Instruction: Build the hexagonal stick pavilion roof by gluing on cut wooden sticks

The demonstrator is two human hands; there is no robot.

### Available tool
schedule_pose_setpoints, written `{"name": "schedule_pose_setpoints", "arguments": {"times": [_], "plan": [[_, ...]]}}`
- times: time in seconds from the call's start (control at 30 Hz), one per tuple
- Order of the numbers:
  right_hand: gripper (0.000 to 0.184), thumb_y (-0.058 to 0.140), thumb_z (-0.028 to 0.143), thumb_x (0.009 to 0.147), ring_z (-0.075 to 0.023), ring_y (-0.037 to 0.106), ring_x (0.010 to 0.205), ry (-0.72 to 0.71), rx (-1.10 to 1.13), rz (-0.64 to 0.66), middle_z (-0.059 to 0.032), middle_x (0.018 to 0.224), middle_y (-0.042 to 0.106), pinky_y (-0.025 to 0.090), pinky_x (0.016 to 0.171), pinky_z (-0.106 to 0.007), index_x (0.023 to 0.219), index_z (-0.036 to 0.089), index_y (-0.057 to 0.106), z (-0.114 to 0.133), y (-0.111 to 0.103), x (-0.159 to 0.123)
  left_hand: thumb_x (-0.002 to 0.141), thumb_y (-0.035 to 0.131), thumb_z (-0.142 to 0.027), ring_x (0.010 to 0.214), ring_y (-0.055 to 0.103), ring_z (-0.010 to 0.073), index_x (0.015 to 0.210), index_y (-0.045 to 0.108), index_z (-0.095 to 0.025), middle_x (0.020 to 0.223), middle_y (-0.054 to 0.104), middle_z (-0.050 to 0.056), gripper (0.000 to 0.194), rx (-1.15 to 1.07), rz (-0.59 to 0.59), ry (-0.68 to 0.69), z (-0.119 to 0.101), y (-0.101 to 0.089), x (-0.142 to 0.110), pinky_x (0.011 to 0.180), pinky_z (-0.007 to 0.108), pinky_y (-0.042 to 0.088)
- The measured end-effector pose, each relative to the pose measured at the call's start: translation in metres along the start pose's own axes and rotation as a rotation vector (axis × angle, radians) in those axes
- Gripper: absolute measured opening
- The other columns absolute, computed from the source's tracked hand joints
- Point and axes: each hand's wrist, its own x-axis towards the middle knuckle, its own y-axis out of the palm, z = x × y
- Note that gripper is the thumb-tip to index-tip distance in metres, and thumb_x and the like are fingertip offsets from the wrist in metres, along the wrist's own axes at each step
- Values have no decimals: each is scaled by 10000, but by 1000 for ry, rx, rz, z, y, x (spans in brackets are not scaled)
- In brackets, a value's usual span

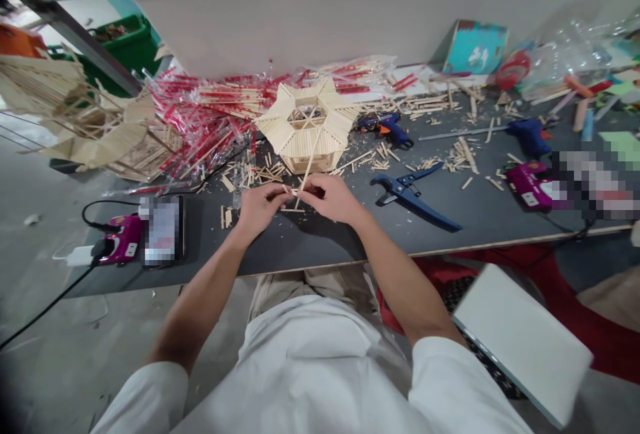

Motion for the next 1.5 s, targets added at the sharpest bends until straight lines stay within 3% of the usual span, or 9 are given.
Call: {"name": "schedule_pose_setpoints", "arguments": {"times": [0.2,0.33,0.43,0.57,0.7,0.97,1.2,1.5], "plan": [[296,674,433,1033,-146,560,680,-69,-121,-50,-41,831,699,404,659,-304,889,187,755,-3,4,1,929,777,-237,682,765,167,950,846,-190,837,829,16,86,-37,130,-11,-3,-7,1,628,235,560],[277,701,423,1026,-149,592,685,-105,-128,-44,-54,865,738,419,670,-305,906,189,789,-7,4,1,934,752,-166,800,799,181,968,852,-194,902,846,27,109,-23,194,18,-2,-6,2,741,242,589],[282,735,444,1003,-164,630,712,-107,-100,-34,-62,869,764,441,685,-307,895,193,805,-10,7,2,923,766,-133,846,798,179,971,858,-202,933,853,25,125,3,210,46,0,-5,2,797,241,573],[257,725,419,1003,-181,663,750,-129,-112,-5,-68,867,786,453,705,-307,911,198,820,-11,10,3,917,822,-220,787,761,160,968,856,-198,896,841,12,65,23,230,89,2,-6,3,737,224,522],[220,733,396,992,-188,684,761,-115,-101,2,-61,864,797,468,711,-306,930,208,829,-9,13,2,951,791,-287,713,699,140,927,846,-201,833,814,2,105,55,225,127,3,-7,3,690,232,462],[181,754,379,966,-215,722,793,-98,-39,-56,-61,897,818,525,760,-336,916,234,849,-16,20,3,989,715,-353,701,686,154,873,823,-199,808,796,15,221,101,227,144,7,-3,4,696,247,478],[158,783,382,958,-189,674,758,-125,-48,-34,-47,864,790,483,750,-315,936,236,840,-13,19,2,1021,662,-452,661,598,144,780,754,-190,706,685,6,368,181,298,216,6,-10,6,659,263,385],[205,744,351,964,-165,597,684,-49,-34,9,-20,734,708,410,683,-298,818,206,743,-4,18,-1,1024,654,-385,685,601,148,834,770,-177,741,697,11,305,175,318,194,6,-8,6,653,261,368]]}}
